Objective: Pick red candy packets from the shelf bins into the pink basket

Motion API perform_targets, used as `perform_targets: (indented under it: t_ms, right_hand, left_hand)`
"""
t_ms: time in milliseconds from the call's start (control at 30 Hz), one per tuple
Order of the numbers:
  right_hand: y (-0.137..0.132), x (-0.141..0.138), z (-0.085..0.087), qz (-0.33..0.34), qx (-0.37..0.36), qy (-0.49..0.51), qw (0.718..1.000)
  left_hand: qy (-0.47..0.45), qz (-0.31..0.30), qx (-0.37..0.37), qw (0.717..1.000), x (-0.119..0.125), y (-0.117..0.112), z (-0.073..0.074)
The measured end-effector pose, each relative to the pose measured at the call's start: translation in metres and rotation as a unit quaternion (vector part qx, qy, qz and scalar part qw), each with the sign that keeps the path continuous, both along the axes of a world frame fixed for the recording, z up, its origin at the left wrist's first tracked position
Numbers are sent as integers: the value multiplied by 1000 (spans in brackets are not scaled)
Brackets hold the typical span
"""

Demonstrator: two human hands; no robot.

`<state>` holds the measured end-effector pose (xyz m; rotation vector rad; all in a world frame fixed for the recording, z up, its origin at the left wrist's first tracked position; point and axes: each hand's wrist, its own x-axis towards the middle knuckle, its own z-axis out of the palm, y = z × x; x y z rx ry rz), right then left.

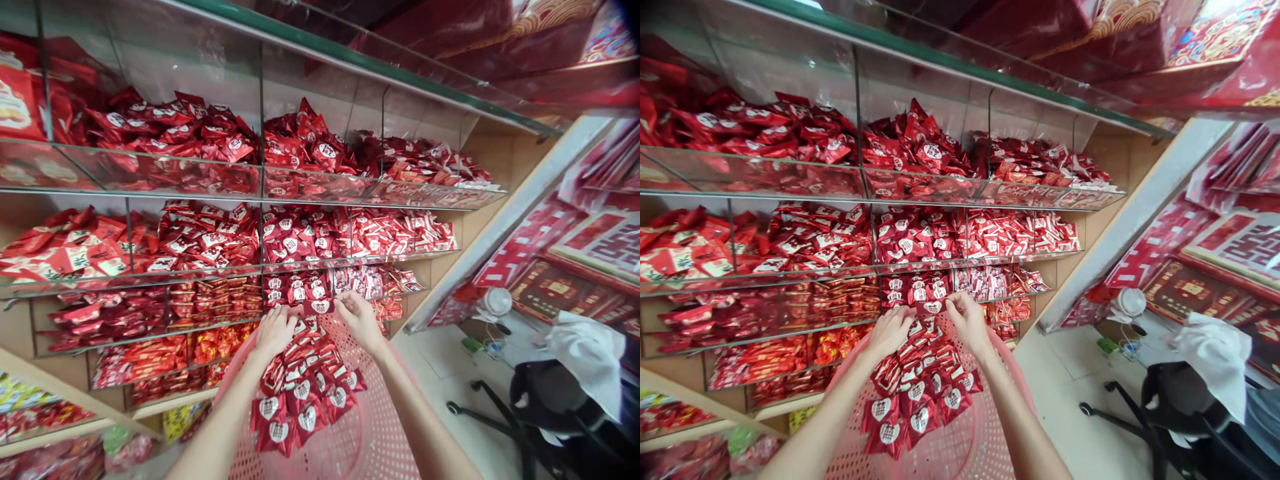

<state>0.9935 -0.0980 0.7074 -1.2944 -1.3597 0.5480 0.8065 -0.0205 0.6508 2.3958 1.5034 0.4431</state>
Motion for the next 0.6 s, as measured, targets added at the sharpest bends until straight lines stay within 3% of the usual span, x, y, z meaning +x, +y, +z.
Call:
perform_targets:
  t_ms: [100,200,333,500,600]
  right_hand:
    - [-5,2,6,54,-44,21,997]
    - [-13,10,6,136,-146,17,980]
    - [-15,21,-18,228,-328,7,917]
    - [0,30,-61,206,-545,16,813]
    - [7,34,-77,200,-597,27,776]
  left_hand:
    - [5,1,8,1000,-7,0,-4]
    - [12,1,17,1000,-11,1,-5]
    - [17,-8,10,1000,-13,5,-3]
    - [26,-15,5,1000,-11,9,-2]
    - [34,-19,19,999,-10,10,-6]
